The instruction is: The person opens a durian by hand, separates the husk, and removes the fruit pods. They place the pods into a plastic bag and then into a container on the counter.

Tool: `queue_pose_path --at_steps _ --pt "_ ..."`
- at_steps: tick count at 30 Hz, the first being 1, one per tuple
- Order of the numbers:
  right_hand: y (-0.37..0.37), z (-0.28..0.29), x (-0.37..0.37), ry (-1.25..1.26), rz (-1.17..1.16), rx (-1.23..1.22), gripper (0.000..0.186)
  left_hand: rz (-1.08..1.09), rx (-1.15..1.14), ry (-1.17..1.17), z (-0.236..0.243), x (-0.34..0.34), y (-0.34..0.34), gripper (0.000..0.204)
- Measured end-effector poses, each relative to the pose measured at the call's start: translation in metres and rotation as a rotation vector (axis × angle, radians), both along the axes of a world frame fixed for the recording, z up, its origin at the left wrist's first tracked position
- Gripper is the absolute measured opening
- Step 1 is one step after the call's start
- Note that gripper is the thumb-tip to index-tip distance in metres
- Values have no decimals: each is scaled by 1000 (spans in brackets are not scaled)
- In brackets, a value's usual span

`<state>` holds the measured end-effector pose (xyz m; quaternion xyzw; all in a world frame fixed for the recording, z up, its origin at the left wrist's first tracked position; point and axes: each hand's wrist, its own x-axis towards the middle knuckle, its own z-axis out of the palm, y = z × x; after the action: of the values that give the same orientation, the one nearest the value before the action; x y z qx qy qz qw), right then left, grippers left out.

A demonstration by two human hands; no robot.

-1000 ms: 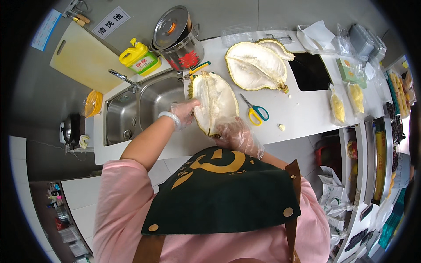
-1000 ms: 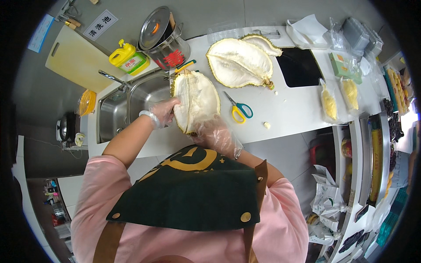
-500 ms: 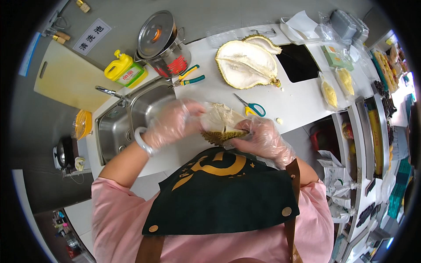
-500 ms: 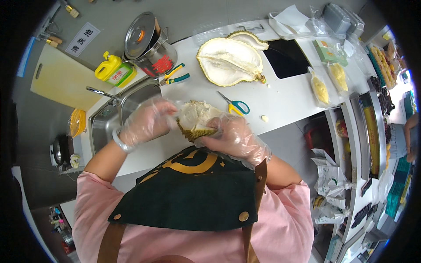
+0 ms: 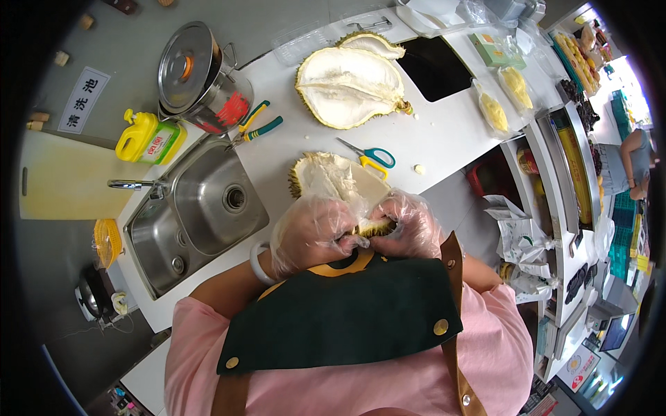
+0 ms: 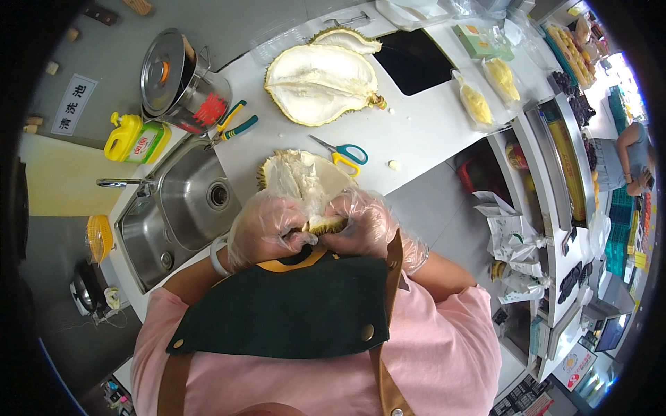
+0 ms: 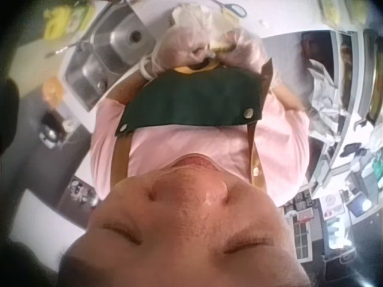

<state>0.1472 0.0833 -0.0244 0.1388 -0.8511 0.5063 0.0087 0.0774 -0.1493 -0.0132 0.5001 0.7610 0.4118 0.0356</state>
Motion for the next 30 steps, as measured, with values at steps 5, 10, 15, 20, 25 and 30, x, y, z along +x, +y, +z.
queue_pose_path --at_steps 5,10,15,20,25,30 --pt "-5 -6 7 -33 -27 17 46 -67 13 -45 9 -4 2 22" --pt "-14 -2 10 127 -28 24 56 -163 -5 34 4 -7 2 19" --pt "-27 -11 16 177 -99 66 57 -212 7 71 0 -10 -3 18" --pt "-35 3 12 54 -114 44 52 -230 27 38 -10 -6 -5 19" --pt "-38 -15 21 110 -200 28 47 -262 -35 50 -5 -6 -10 20" --pt "-34 -17 23 42 -198 63 46 -271 -23 52 -14 -6 -4 21"
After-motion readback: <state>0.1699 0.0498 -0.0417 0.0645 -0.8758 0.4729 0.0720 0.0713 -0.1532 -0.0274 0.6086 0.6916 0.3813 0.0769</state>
